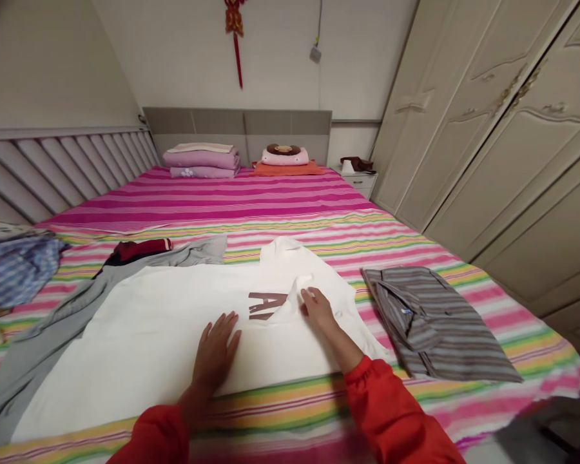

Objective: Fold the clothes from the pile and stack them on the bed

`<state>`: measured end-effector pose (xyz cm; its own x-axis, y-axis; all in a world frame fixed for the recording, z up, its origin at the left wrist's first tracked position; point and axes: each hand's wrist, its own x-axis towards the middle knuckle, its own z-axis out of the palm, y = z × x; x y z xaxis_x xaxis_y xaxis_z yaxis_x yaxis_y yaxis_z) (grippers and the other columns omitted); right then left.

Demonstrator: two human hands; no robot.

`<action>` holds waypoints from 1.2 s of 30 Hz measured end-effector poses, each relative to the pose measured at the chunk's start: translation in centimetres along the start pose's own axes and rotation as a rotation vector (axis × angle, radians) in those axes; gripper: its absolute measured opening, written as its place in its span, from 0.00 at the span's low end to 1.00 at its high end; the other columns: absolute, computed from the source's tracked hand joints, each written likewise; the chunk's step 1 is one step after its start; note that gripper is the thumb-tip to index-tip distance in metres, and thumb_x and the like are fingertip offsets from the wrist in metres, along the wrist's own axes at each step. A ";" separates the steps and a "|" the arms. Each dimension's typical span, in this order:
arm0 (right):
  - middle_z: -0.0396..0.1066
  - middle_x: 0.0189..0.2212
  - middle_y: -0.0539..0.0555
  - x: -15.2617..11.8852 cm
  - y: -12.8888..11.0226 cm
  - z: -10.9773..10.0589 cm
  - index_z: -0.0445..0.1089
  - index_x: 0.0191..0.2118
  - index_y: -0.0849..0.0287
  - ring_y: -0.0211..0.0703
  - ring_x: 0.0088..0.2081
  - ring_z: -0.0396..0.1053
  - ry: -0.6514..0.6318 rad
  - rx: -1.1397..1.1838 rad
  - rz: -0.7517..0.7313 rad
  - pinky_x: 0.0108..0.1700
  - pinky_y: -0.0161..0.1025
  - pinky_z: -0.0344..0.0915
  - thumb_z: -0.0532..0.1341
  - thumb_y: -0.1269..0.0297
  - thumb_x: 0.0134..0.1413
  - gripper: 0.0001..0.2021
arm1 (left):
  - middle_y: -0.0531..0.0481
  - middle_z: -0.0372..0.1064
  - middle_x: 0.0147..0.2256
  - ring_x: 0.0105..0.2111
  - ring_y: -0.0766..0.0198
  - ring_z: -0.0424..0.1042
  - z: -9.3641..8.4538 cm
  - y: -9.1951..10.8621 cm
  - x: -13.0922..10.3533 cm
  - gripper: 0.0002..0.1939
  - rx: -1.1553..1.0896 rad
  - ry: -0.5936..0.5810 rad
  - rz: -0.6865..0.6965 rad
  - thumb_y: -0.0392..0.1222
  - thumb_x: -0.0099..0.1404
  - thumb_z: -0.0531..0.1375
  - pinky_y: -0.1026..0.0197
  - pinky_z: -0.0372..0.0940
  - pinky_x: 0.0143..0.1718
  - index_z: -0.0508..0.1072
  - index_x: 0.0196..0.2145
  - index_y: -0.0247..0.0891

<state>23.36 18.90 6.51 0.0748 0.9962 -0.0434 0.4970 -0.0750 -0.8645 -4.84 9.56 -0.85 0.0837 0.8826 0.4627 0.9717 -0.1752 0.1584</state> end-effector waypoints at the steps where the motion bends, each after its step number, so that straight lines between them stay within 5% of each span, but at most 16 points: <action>1: 0.77 0.31 0.57 0.5 -0.7 0.3 0.69 0.48 0.55 0.50 0.33 0.76 -0.037 0.092 -0.021 0.36 0.47 0.72 0.49 0.42 0.60 0.25 | 0.46 0.67 0.59 0.61 0.54 0.64 0.1 0.0 0.0 0.21 -0.003 0.005 0.003 0.44 0.72 0.48 0.45 0.57 0.62 0.69 0.58 0.41; 5: 0.77 0.44 0.61 1.7 -2.4 0.4 0.66 0.52 0.56 0.49 0.42 0.77 -0.156 0.488 -0.081 0.40 0.46 0.73 0.39 0.40 0.62 0.30 | 0.46 0.68 0.59 0.61 0.55 0.64 0.3 -0.1 -0.1 0.20 -0.002 0.030 0.000 0.44 0.72 0.48 0.46 0.56 0.62 0.69 0.58 0.42; 10: 0.73 0.19 0.58 0.8 -1.5 1.6 0.72 0.28 0.58 0.54 0.28 0.75 -0.252 0.262 0.006 0.34 0.50 0.72 0.57 0.38 0.53 0.25 | 0.47 0.68 0.59 0.61 0.55 0.64 0.0 0.3 -0.2 0.21 -0.011 0.021 -0.014 0.44 0.72 0.48 0.46 0.56 0.62 0.69 0.58 0.43; 15: 0.75 0.50 0.55 1.7 -2.0 4.9 0.76 0.46 0.52 0.54 0.53 0.71 -0.475 0.241 -0.217 0.53 0.49 0.68 0.61 0.42 0.53 0.22 | 0.47 0.68 0.58 0.61 0.56 0.65 0.2 0.2 -0.3 0.21 -0.013 0.038 -0.014 0.44 0.72 0.48 0.46 0.56 0.63 0.68 0.59 0.44; 20: 0.73 0.52 0.55 7.1 -3.1 5.7 0.72 0.50 0.53 0.52 0.52 0.71 -0.245 0.050 -0.275 0.56 0.50 0.66 0.60 0.58 0.56 0.17 | 0.48 0.69 0.58 0.59 0.56 0.66 0.6 -0.2 -0.6 0.21 0.014 0.084 0.026 0.44 0.72 0.49 0.47 0.57 0.62 0.68 0.59 0.44; 23: 0.63 0.62 0.60 11.0 -3.3 4.5 0.64 0.59 0.57 0.53 0.53 0.70 -0.047 -0.080 -0.284 0.55 0.50 0.67 0.59 0.65 0.53 0.26 | 0.49 0.68 0.58 0.60 0.56 0.66 0.5 -0.1 -0.6 0.21 0.027 0.084 0.031 0.43 0.72 0.49 0.47 0.57 0.62 0.68 0.59 0.43; 26: 0.52 0.67 0.62 14.1 -3.8 3.4 0.56 0.65 0.59 0.54 0.59 0.64 -0.002 -0.120 -0.315 0.55 0.49 0.68 0.59 0.69 0.51 0.34 | 0.49 0.68 0.58 0.60 0.57 0.66 0.3 0.2 -0.5 0.21 0.034 0.073 0.022 0.44 0.71 0.49 0.47 0.58 0.62 0.68 0.59 0.44; 30: 0.58 0.64 0.62 16.3 -4.3 3.3 0.55 0.66 0.57 0.53 0.62 0.61 0.014 -0.182 -0.345 0.54 0.47 0.68 0.61 0.71 0.50 0.35 | 0.50 0.68 0.58 0.60 0.57 0.66 0.1 0.4 -0.5 0.20 0.057 0.069 0.019 0.44 0.72 0.49 0.48 0.58 0.62 0.69 0.58 0.44; 36: 0.71 0.50 0.65 16.4 -5.7 3.2 0.59 0.64 0.66 0.53 0.48 0.72 0.033 -0.398 -0.331 0.47 0.44 0.70 0.61 0.72 0.51 0.32 | 0.50 0.68 0.58 0.60 0.57 0.66 -0.1 0.7 -0.5 0.20 0.056 0.063 0.014 0.43 0.72 0.50 0.48 0.58 0.62 0.69 0.58 0.44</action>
<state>18.99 35.76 9.18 -0.1177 0.9680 0.2215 0.7886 0.2267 -0.5716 -4.25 8.99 -0.92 0.0848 0.8508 0.5186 0.9816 -0.1607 0.1033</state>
